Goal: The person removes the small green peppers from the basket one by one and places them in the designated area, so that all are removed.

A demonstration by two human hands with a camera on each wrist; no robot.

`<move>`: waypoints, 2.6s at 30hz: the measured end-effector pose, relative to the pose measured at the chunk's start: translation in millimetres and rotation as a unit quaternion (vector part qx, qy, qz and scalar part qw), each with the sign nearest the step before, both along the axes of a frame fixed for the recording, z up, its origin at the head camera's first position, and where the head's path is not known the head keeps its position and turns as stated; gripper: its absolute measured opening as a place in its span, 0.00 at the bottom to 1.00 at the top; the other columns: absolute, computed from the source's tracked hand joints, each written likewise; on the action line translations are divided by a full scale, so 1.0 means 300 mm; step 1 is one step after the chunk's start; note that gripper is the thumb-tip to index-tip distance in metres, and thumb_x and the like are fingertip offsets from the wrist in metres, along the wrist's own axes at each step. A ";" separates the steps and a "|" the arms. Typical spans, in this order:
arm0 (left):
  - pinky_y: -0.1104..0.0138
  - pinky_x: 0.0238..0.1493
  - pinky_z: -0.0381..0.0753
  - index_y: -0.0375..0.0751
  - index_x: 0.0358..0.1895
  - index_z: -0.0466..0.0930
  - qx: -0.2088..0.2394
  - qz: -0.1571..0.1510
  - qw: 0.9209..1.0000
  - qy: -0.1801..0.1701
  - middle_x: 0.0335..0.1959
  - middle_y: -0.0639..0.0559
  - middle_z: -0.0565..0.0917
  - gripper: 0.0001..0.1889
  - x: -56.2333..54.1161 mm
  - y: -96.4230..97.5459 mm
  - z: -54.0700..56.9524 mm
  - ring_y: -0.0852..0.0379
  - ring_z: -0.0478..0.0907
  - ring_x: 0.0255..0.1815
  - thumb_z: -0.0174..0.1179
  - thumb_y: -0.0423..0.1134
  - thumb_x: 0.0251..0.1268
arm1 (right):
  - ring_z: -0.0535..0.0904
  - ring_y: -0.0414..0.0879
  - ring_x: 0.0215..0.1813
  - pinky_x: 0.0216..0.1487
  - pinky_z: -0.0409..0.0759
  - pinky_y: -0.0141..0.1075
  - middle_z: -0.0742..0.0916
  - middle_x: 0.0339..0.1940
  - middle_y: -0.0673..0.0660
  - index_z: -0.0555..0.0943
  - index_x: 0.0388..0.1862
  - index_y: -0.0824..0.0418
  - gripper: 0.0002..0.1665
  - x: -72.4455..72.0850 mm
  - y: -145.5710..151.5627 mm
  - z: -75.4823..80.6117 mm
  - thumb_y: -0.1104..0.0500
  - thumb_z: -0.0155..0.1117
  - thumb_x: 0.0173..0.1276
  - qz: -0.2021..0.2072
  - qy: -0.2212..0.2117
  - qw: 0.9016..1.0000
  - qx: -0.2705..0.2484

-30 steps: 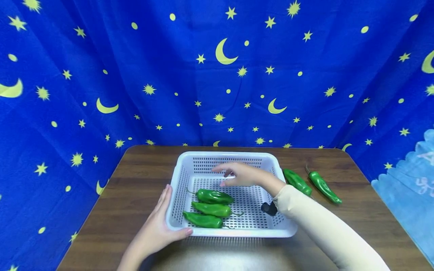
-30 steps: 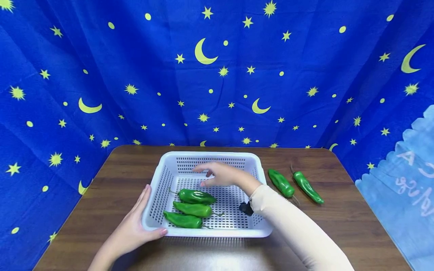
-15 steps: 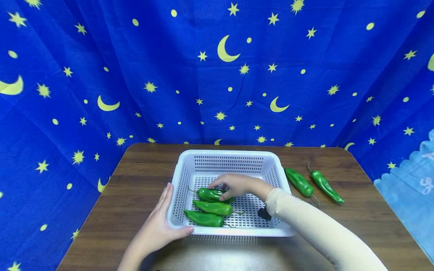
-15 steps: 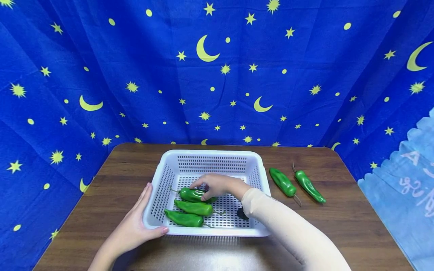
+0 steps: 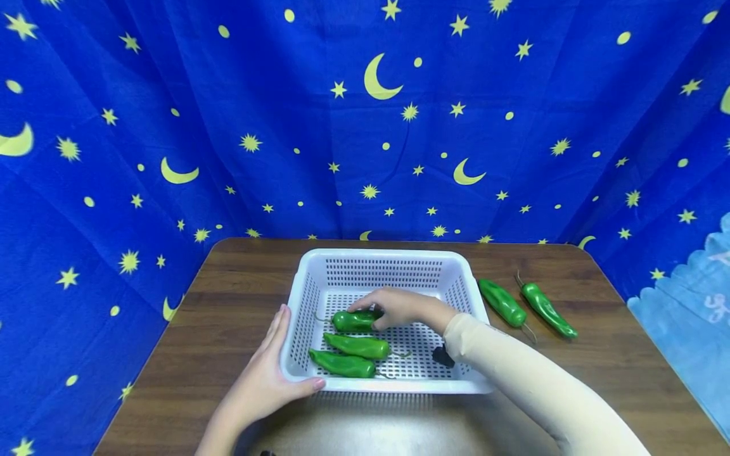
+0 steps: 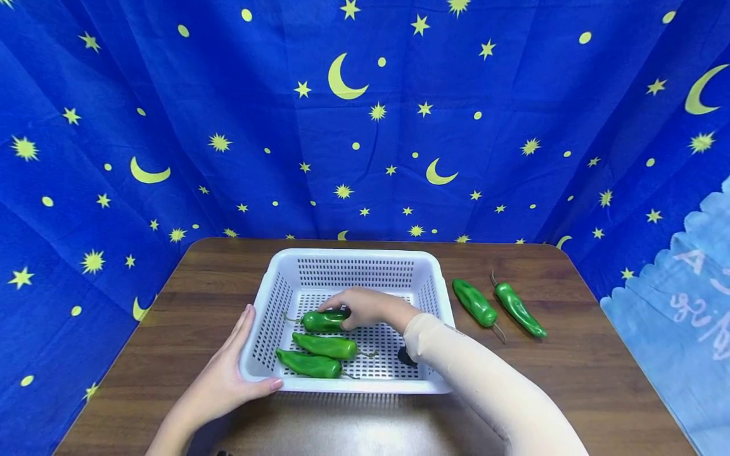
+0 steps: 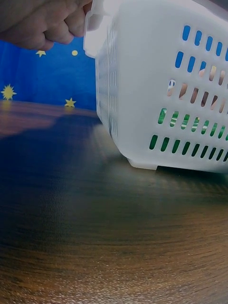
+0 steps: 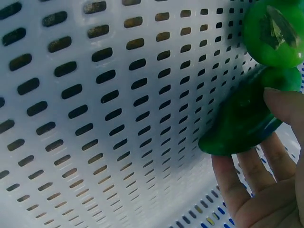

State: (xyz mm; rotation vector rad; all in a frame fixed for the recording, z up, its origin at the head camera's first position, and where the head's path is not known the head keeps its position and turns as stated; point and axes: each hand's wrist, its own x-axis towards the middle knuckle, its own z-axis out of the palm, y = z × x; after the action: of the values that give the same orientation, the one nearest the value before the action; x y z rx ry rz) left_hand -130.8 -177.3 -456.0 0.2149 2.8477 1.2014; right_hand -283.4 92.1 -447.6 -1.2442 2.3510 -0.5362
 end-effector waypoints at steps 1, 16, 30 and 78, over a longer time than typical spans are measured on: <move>0.39 0.73 0.56 0.48 0.81 0.35 0.000 0.000 1.000 -0.002 0.83 0.45 0.38 0.72 0.000 0.000 0.002 0.34 0.44 0.81 0.73 0.71 0.37 | 0.78 0.44 0.64 0.69 0.75 0.40 0.83 0.64 0.49 0.76 0.68 0.50 0.36 0.001 0.000 -0.001 0.67 0.69 0.59 -0.003 0.001 1.000 -0.001; 0.37 0.73 0.55 0.49 0.81 0.34 -0.008 0.000 1.000 0.007 0.83 0.45 0.38 0.72 -0.001 0.009 0.005 0.34 0.43 0.81 0.73 0.71 0.37 | 0.80 0.47 0.62 0.63 0.80 0.41 0.82 0.65 0.53 0.76 0.68 0.53 0.34 -0.029 0.113 0.118 0.65 0.69 0.62 -0.068 -0.015 0.994 -0.084; 0.36 0.73 0.53 0.45 0.81 0.37 0.006 -0.004 1.000 0.015 0.83 0.43 0.39 0.72 0.005 0.005 0.003 0.33 0.44 0.81 0.76 0.67 0.38 | 0.83 0.50 0.52 0.53 0.85 0.44 0.85 0.55 0.57 0.73 0.71 0.51 0.35 0.015 0.393 0.319 0.58 0.71 0.64 -0.195 0.022 0.975 -0.107; 0.37 0.73 0.53 0.45 0.81 0.36 0.010 -0.005 1.000 0.025 0.83 0.43 0.39 0.72 0.010 0.008 -0.004 0.34 0.44 0.81 0.76 0.68 0.37 | 0.83 0.39 0.35 0.30 0.83 0.36 0.75 0.46 0.67 0.56 0.73 0.70 0.42 0.373 1.055 -0.100 0.60 0.67 0.67 -0.393 -0.095 0.903 -0.147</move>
State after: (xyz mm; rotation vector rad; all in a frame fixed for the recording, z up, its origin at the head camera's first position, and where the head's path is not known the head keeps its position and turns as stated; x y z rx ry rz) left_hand -127.6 -174.9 -457.3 0.2641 2.8749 1.2405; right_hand -171.5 408.5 -477.5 -0.2464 2.5904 -1.2339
